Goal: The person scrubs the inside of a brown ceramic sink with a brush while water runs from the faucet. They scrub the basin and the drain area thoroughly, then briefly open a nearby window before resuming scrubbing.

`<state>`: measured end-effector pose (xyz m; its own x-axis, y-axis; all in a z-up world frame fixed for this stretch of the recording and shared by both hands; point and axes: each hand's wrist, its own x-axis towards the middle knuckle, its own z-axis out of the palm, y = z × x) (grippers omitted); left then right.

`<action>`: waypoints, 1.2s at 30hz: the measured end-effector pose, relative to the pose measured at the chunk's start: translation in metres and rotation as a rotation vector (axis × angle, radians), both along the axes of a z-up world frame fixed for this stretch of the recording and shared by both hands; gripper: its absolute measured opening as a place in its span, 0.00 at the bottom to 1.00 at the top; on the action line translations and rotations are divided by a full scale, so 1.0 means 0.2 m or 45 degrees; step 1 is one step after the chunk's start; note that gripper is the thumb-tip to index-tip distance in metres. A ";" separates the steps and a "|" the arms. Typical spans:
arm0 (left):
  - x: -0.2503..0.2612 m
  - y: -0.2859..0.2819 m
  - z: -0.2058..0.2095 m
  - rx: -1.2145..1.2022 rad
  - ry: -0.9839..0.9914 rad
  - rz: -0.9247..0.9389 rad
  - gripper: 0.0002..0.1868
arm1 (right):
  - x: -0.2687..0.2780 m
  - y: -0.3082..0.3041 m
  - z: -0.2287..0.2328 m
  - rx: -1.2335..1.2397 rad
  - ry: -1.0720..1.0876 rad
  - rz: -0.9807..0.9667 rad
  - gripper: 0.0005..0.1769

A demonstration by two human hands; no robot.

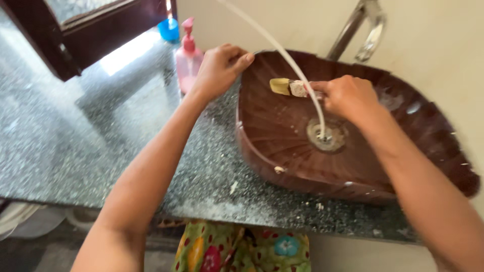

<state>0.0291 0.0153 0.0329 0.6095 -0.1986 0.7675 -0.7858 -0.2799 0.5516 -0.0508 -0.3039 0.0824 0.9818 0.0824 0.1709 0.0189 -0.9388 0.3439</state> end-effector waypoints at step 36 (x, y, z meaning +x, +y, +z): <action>-0.09 -0.07 -0.14 -0.391 0.370 -0.192 0.29 | -0.02 0.06 0.04 -0.005 0.185 -0.360 0.54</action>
<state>0.0111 0.0008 0.0040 0.7903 -0.0918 0.6058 -0.6053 0.0370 0.7952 -0.0554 -0.2909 0.0901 0.9801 -0.1966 0.0271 -0.1931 -0.9128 0.3600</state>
